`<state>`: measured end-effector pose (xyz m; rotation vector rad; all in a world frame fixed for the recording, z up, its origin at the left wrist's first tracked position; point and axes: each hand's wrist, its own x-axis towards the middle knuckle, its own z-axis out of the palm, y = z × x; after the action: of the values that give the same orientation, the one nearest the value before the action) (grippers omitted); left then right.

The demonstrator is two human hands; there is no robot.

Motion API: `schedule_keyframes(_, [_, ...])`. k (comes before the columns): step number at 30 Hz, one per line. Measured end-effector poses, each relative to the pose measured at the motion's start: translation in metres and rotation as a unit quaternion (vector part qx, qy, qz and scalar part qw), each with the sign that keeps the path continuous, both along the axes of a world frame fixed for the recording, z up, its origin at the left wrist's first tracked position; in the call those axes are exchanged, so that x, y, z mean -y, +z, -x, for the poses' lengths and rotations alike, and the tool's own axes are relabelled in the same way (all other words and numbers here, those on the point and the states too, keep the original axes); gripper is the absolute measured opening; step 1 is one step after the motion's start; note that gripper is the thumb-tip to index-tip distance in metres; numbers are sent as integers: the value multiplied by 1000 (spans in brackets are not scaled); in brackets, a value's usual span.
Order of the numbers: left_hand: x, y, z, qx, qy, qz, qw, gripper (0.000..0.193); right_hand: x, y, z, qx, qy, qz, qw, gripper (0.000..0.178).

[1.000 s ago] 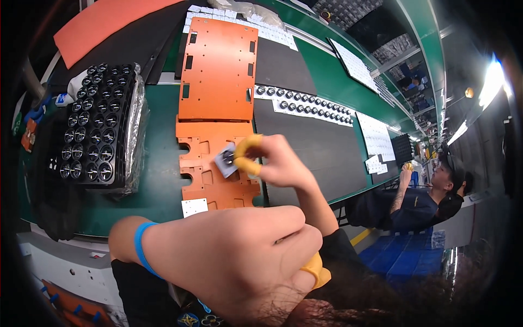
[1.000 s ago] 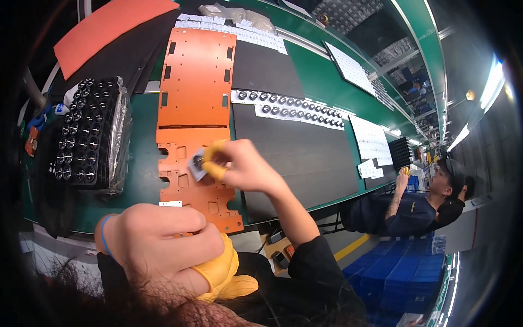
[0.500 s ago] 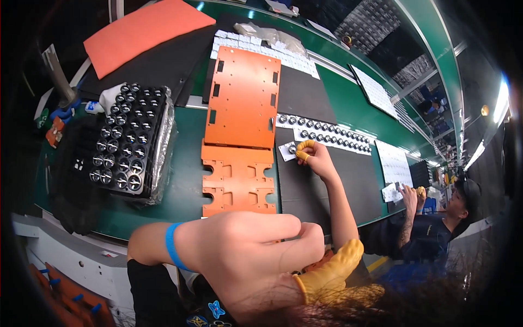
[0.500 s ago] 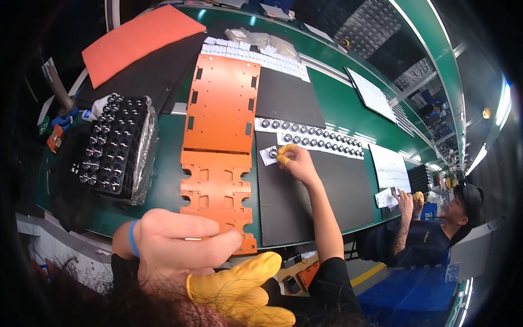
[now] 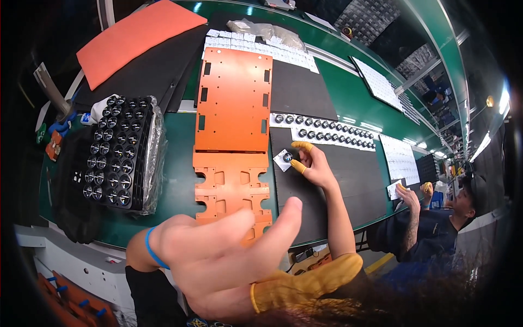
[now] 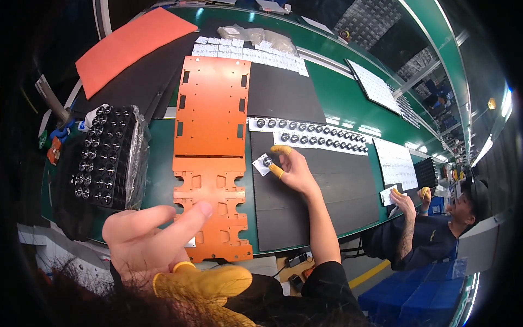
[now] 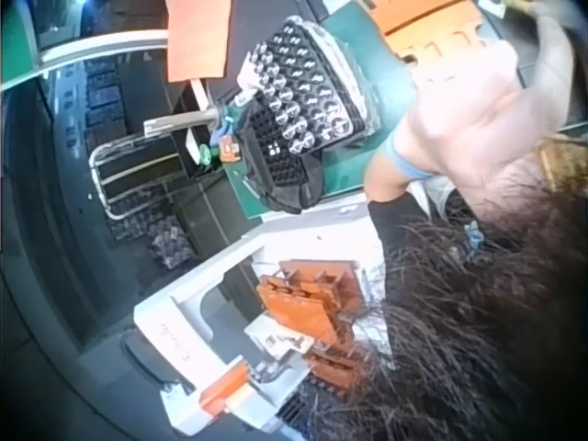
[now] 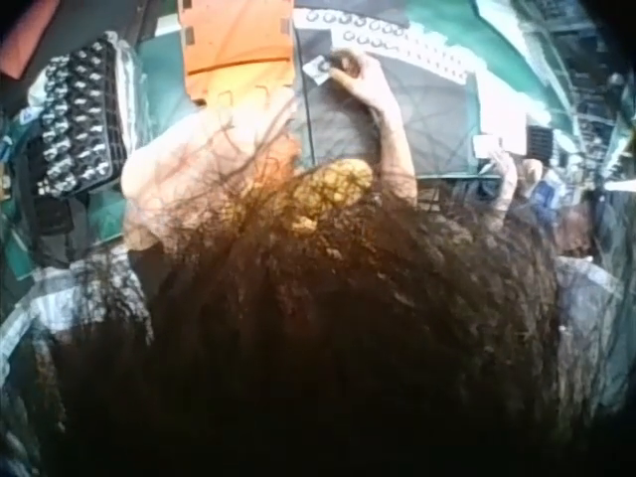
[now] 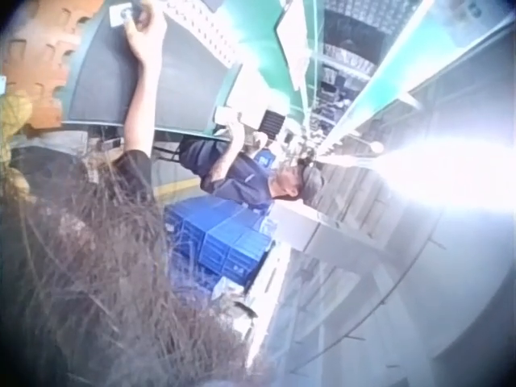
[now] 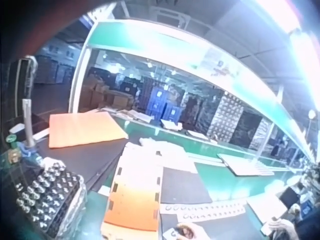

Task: Attaching components and adhesive pads to metal fixture panels on an assembly line.

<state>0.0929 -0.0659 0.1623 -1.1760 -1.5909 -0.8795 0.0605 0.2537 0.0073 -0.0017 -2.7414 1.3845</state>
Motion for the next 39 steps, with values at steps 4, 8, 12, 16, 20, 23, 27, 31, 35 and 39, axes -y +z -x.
schedule_keyframes(4, [3,-2,6,-90,38,27,995,42,1,-2,-1,-78,18,-90,993,35])
schedule_keyframes(8, [-3,-7,3,-94,129,-6,987,41,5,-4,2,-88,10,-107,990,30])
schedule_keyframes(12, [-7,0,10,-125,95,-64,986,11,1,-4,1,-83,17,-91,992,30])
schedule_keyframes(16, [-5,0,-1,-73,64,-104,990,8,7,3,1,-72,21,-78,994,29])
schedule_keyframes(20, [12,12,9,-7,-214,43,976,25,-1,1,-2,-71,23,-78,994,27])
schedule_keyframes(23, [-4,5,12,209,-527,-67,821,45,0,-2,-4,-63,26,-62,996,26])
schedule_keyframes(27, [-6,9,-3,288,-657,-162,678,38,0,-3,-3,-65,22,-63,996,27])
schedule_keyframes(31, [13,1,-9,520,-686,-196,470,16,3,1,0,-76,31,-71,994,26])
schedule_keyframes(35, [-3,10,12,287,-671,-124,673,31,6,5,0,-73,26,-67,995,25])
schedule_keyframes(39, [-11,3,35,316,-714,-111,615,21,1,8,-2,-75,20,-52,996,25])
